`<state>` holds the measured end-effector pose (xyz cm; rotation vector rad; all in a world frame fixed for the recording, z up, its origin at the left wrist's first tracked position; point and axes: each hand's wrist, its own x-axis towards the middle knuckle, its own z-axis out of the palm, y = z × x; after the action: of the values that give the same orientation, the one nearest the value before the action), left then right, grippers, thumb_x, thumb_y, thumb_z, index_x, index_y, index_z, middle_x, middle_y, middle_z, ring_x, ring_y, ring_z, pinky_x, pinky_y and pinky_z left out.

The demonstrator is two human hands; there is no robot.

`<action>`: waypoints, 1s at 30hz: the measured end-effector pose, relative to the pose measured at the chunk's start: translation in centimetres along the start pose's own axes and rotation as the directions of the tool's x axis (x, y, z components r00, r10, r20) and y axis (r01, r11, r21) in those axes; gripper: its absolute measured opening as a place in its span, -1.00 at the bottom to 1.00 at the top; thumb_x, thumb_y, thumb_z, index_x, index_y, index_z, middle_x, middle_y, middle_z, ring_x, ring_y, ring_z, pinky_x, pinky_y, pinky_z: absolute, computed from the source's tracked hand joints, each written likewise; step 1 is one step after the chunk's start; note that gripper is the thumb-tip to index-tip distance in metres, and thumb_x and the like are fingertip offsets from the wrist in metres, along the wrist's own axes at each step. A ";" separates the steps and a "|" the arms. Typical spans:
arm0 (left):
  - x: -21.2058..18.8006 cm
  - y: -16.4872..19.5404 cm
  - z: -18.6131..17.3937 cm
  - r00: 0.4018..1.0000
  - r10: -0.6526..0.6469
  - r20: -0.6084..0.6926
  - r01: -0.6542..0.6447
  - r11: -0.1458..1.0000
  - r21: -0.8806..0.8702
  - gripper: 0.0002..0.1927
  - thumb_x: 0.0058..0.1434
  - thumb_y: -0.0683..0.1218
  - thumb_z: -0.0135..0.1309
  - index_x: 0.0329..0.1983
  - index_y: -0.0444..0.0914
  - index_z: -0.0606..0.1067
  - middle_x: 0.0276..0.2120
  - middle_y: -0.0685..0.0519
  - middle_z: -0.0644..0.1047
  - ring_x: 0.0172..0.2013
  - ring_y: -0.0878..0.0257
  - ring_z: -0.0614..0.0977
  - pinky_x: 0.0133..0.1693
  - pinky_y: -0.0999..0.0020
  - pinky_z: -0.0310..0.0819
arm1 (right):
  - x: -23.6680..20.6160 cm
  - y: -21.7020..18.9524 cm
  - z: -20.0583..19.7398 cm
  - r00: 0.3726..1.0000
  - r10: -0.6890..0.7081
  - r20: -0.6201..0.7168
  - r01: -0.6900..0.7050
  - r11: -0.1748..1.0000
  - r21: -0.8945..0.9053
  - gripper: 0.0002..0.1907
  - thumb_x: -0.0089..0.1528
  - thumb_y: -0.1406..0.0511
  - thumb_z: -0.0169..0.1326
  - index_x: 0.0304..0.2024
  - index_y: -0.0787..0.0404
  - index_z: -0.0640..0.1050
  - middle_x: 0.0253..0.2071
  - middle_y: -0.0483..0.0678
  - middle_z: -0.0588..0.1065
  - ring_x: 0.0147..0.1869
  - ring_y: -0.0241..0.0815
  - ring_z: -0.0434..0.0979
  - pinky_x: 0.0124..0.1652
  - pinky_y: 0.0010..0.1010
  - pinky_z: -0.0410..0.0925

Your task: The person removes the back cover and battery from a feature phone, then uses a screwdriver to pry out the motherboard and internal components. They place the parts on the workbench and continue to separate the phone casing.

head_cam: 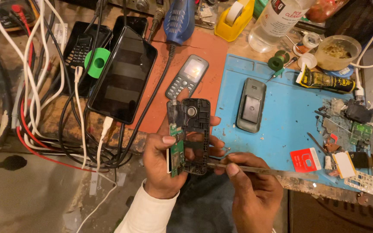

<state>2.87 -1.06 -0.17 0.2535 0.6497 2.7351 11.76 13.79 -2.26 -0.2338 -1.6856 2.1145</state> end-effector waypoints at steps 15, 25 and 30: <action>-0.3 0.0 -0.4 0.998 -0.003 0.069 0.011 0.994 -0.109 -0.04 0.15 -0.01 -0.14 0.67 -0.25 -0.04 0.29 -0.31 0.41 -0.01 -0.17 0.63 -0.12 -0.08 0.65 | 2.2 -3.0 2.7 0.972 -0.208 -0.110 0.177 0.954 -0.241 -0.80 0.29 0.54 0.19 -0.04 0.41 0.52 -0.07 0.15 0.63 0.02 -0.15 0.67 0.08 -0.39 0.52; -0.4 0.5 -0.8 0.991 -0.082 0.104 0.086 0.996 -0.033 0.05 0.09 0.02 -0.06 0.69 -0.29 -0.06 0.21 -0.28 0.45 -0.03 -0.04 0.63 -0.12 0.03 0.63 | 5.9 -4.5 5.3 0.959 -0.266 0.103 0.285 0.913 -0.292 -0.84 0.32 0.53 0.19 -0.05 0.41 0.54 -0.05 0.15 0.63 0.09 -0.14 0.66 0.14 -0.37 0.53; -0.1 0.2 -1.5 0.982 -0.088 0.165 0.109 0.986 -0.124 0.00 0.20 0.02 -0.11 0.72 -0.27 -0.09 0.23 -0.31 0.45 0.02 -0.11 0.62 -0.08 -0.03 0.63 | 6.0 -4.4 5.2 0.961 -0.262 0.091 0.277 0.916 -0.289 -0.85 0.33 0.50 0.15 -0.05 0.40 0.52 -0.07 0.12 0.61 0.07 -0.16 0.63 0.14 -0.38 0.50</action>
<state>2.56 -1.92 -1.44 0.3925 0.4232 2.6160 5.35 12.52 4.02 -0.0308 -1.9428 1.6747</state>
